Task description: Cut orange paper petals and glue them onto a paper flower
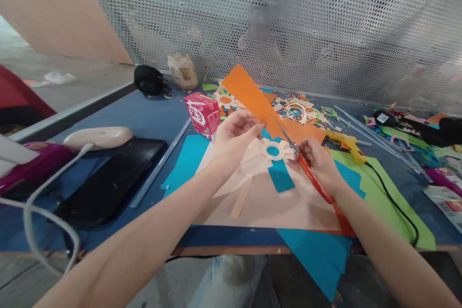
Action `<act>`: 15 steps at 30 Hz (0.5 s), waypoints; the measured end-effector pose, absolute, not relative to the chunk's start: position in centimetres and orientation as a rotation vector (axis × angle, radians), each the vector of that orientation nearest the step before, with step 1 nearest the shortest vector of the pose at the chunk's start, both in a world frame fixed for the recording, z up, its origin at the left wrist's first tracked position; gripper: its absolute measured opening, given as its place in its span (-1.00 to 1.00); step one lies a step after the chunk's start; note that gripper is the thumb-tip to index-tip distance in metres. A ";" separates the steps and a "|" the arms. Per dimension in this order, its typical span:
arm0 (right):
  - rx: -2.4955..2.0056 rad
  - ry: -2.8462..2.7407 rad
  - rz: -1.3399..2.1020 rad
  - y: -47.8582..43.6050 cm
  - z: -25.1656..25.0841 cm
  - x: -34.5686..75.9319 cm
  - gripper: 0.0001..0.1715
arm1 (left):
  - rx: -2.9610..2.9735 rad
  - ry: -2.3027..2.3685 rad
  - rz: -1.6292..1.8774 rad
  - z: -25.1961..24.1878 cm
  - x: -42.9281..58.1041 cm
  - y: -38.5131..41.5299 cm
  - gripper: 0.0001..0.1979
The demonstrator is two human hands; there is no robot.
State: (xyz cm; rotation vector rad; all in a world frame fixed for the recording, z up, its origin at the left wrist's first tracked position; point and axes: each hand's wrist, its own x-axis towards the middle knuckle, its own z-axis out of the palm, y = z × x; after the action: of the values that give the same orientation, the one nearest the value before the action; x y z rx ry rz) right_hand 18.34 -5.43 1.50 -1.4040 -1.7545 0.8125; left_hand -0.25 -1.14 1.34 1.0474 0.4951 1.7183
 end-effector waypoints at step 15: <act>-1.441 -1.779 0.747 -5.5 1.6 18.4 -0.52 | 1.054 0.515 1.705 1.2 -0.2 -1.0 -0.81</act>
State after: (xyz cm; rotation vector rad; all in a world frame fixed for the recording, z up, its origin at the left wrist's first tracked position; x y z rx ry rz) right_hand 18.36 -5.45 1.61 -1.4413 -1.7788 0.7471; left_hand -0.16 -1.02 1.18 1.0541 0.5151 1.7046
